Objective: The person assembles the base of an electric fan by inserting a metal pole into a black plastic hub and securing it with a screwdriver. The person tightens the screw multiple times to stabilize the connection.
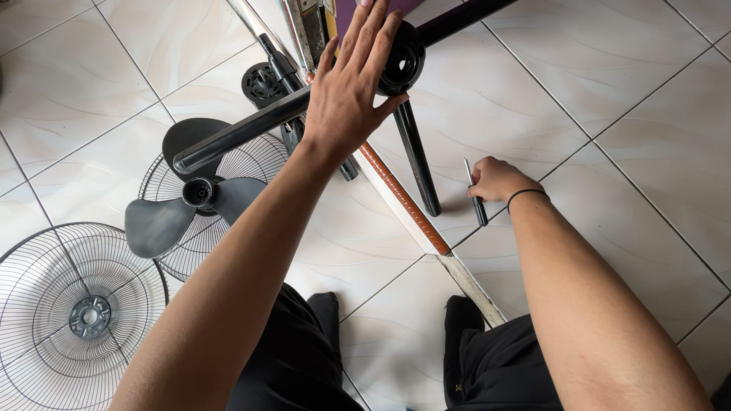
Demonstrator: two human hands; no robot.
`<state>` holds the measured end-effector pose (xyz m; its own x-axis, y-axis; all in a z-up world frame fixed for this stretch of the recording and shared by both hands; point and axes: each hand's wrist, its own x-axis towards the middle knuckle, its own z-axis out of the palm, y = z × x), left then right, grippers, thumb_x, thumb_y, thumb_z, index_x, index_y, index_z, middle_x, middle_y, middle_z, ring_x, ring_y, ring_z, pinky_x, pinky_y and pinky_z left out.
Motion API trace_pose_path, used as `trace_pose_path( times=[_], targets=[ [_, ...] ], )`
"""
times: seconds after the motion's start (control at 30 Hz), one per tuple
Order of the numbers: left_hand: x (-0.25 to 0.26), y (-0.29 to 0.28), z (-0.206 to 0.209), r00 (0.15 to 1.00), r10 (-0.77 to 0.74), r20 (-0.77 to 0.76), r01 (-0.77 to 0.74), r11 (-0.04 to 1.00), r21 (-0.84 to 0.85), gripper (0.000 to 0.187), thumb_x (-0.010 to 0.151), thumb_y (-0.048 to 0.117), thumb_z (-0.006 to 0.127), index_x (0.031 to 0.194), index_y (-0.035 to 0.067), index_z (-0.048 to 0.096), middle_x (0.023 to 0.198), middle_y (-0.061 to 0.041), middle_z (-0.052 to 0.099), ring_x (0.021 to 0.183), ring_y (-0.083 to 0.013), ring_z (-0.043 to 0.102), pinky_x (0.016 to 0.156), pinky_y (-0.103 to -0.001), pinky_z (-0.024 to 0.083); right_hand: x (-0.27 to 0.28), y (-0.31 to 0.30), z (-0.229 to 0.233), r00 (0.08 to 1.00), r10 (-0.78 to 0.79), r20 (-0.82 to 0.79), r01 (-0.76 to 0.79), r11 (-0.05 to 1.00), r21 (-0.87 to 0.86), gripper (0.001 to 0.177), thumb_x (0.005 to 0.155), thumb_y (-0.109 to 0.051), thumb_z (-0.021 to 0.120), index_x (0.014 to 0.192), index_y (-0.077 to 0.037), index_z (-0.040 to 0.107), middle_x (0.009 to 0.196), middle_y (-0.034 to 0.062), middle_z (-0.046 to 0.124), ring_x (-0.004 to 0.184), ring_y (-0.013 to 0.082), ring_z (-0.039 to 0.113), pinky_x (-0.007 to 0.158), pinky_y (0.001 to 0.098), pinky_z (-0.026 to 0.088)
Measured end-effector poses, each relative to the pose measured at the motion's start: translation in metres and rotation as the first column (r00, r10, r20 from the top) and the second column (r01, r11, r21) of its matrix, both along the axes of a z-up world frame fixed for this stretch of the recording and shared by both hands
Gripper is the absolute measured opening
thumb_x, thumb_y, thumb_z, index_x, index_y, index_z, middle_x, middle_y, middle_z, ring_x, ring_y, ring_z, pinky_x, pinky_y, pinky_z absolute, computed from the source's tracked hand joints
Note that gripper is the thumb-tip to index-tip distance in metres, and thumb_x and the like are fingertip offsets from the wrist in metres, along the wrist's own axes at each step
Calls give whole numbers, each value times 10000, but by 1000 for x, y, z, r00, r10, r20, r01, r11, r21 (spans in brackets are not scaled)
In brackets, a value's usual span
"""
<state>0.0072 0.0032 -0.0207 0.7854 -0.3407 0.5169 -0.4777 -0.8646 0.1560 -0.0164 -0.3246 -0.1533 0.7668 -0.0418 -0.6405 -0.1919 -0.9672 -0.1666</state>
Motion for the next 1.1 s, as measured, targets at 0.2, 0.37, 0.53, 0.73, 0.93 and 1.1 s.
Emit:
trace_pose_path(
  times=[0.2, 0.37, 0.53, 0.73, 0.93, 1.1],
  targets=[
    [1, -1, -1, 1000, 7, 3, -7, 1000, 6, 1080, 893, 560, 843, 1660, 215, 166, 1721, -19, 133, 1588, -220, 132, 1303, -564, 245, -6, 3, 9, 998, -46, -50, 44, 998, -33, 282, 809, -211, 799, 1044, -85, 704, 975, 93, 791, 927, 232, 775, 867, 402, 578],
    [-1, 0, 1, 1000, -9, 14, 9, 1000, -18, 1072, 894, 529, 846, 1661, 198, 174, 1727, -12, 119, 1596, -210, 129, 1314, -553, 259, 1, 10, 22, 995, 40, 95, -30, 995, -97, 324, 816, -246, 819, 1106, -144, 716, 1124, 95, 702, 1081, 274, 655, 929, 429, 521],
    [1, -1, 3, 1000, -11, 10, 11, 1000, -16, 1098, 855, 536, 856, 1649, 191, 181, 1716, -7, 114, 1586, -211, 134, 1299, -556, 274, 23, 48, 67, 995, 77, 68, -85, 987, 135, 529, 773, -304, 750, 1267, -141, 650, 1186, 97, 773, 1110, 280, 731, 958, 426, 578],
    [-1, -1, 5, 999, -14, 32, 15, 1000, -17, 1105, 853, 539, 859, 1648, 191, 176, 1713, -20, 113, 1582, -221, 137, 1286, -557, 285, 15, 104, 129, 966, 233, 113, -256, 928, 271, 861, 749, -443, 868, 1421, -105, 450, 1289, 122, 643, 1206, 313, 627, 1008, 442, 495],
    [-3, -2, 8, 1000, -10, 18, 11, 1000, -25, 1128, 821, 547, 874, 1646, 200, 187, 1713, -14, 120, 1584, -221, 146, 1293, -549, 285, -6, 136, 147, 939, 159, 306, -236, 943, 234, 491, 946, -355, 644, 1302, -59, 479, 1231, 177, 686, 1157, 371, 665, 973, 487, 514],
    [-3, -3, 9, 1000, -10, 15, 11, 1000, -29, 1126, 817, 546, 870, 1642, 188, 191, 1711, -19, 129, 1582, -221, 146, 1298, -548, 274, -6, 139, 157, 918, 240, 315, -296, 944, 146, 362, 974, -311, 611, 1200, -57, 486, 1157, 200, 699, 1092, 390, 685, 928, 495, 535]
  ],
)
